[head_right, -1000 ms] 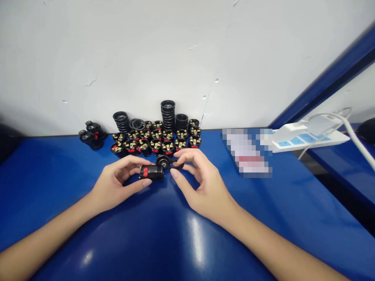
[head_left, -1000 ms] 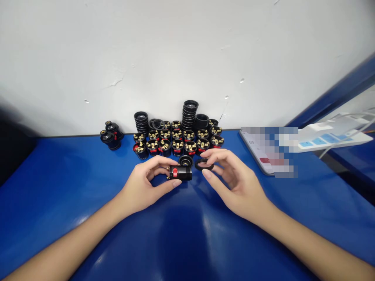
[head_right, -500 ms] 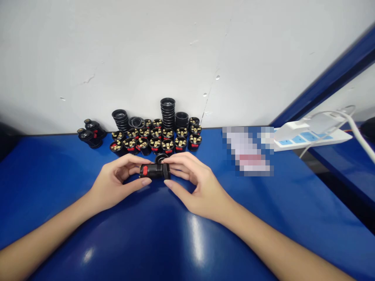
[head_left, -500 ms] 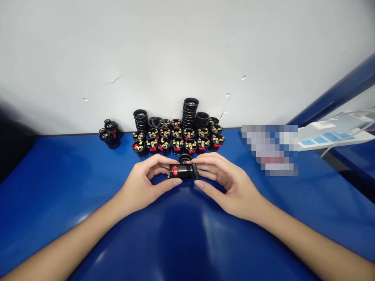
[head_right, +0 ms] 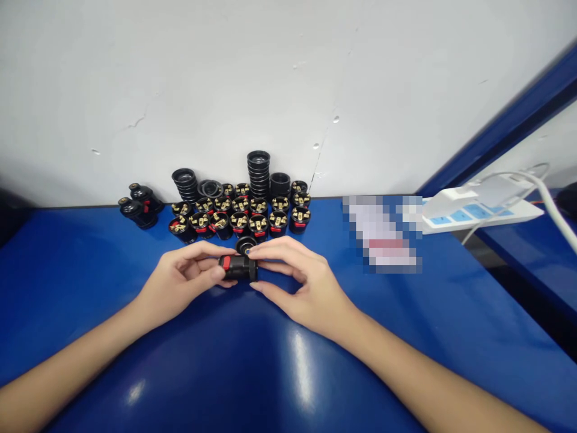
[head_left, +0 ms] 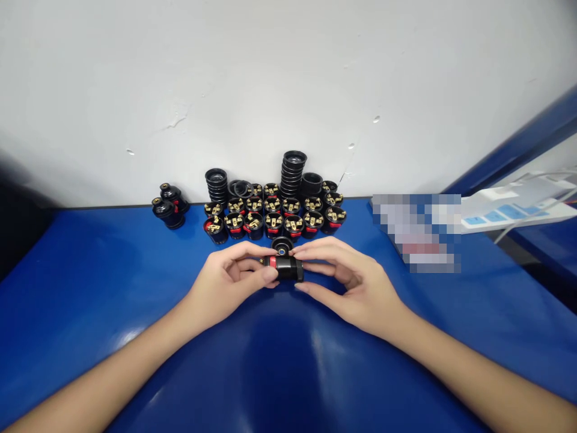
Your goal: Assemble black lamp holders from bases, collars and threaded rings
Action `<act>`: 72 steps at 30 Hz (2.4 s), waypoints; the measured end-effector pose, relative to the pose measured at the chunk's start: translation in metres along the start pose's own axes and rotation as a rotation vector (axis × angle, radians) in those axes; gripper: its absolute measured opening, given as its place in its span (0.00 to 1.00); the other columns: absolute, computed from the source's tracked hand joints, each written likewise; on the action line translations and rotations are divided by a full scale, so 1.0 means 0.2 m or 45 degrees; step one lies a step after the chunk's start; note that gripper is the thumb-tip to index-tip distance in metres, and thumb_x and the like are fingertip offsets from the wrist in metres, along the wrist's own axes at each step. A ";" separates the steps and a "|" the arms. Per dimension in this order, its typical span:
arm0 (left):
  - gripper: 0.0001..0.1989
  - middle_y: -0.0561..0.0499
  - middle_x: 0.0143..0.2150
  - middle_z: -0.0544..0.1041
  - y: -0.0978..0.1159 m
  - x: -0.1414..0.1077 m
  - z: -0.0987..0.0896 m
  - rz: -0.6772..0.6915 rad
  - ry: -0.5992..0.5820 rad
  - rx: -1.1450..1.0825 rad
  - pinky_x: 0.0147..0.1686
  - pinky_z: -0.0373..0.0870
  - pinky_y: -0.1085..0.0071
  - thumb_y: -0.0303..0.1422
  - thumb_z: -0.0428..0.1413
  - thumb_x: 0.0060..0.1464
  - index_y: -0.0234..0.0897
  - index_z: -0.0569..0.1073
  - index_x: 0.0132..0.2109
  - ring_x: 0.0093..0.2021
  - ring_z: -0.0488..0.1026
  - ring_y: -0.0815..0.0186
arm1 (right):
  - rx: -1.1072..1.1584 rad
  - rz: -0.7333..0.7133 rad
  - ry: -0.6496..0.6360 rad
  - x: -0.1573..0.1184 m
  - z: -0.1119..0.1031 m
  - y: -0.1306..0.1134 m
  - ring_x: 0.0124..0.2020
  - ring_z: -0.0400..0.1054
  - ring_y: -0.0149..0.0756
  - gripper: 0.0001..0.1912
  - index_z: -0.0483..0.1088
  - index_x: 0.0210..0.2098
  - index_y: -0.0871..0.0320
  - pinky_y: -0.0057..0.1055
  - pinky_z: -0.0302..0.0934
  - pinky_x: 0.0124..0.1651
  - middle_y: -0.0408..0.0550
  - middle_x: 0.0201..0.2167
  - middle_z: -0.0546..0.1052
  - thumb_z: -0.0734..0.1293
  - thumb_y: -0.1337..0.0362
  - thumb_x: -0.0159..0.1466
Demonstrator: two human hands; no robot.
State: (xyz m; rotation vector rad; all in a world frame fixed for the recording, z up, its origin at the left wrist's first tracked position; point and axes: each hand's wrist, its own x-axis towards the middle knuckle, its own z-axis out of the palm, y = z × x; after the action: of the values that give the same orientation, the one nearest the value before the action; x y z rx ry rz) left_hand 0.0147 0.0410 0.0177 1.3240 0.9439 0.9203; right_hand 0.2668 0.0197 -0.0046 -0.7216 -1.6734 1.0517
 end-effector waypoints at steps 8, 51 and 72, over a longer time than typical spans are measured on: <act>0.17 0.44 0.45 0.88 0.02 0.01 -0.01 0.143 0.053 0.159 0.44 0.89 0.63 0.47 0.70 0.62 0.36 0.87 0.41 0.42 0.86 0.59 | 0.014 0.068 -0.003 0.00 0.01 -0.02 0.57 0.83 0.46 0.21 0.81 0.59 0.50 0.49 0.81 0.64 0.51 0.55 0.79 0.78 0.71 0.69; 0.24 0.48 0.27 0.85 0.05 0.01 -0.03 -0.034 -0.073 0.285 0.35 0.81 0.70 0.55 0.66 0.63 0.36 0.87 0.43 0.29 0.84 0.62 | -0.029 -0.013 0.084 0.00 0.02 -0.03 0.58 0.81 0.47 0.17 0.82 0.55 0.48 0.52 0.83 0.62 0.52 0.56 0.80 0.78 0.70 0.69; 0.21 0.47 0.32 0.86 0.04 0.01 -0.03 -0.162 -0.121 0.057 0.35 0.86 0.69 0.52 0.71 0.59 0.36 0.89 0.42 0.29 0.84 0.63 | -0.129 -0.094 0.074 0.00 0.02 -0.03 0.52 0.84 0.42 0.21 0.84 0.53 0.49 0.42 0.86 0.56 0.51 0.53 0.83 0.78 0.76 0.65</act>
State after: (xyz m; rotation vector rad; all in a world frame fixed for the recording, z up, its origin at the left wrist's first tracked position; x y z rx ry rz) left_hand 0.0102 0.0456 0.0265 1.3182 0.9680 0.7359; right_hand 0.2626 0.0168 -0.0002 -0.7428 -1.6994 0.8916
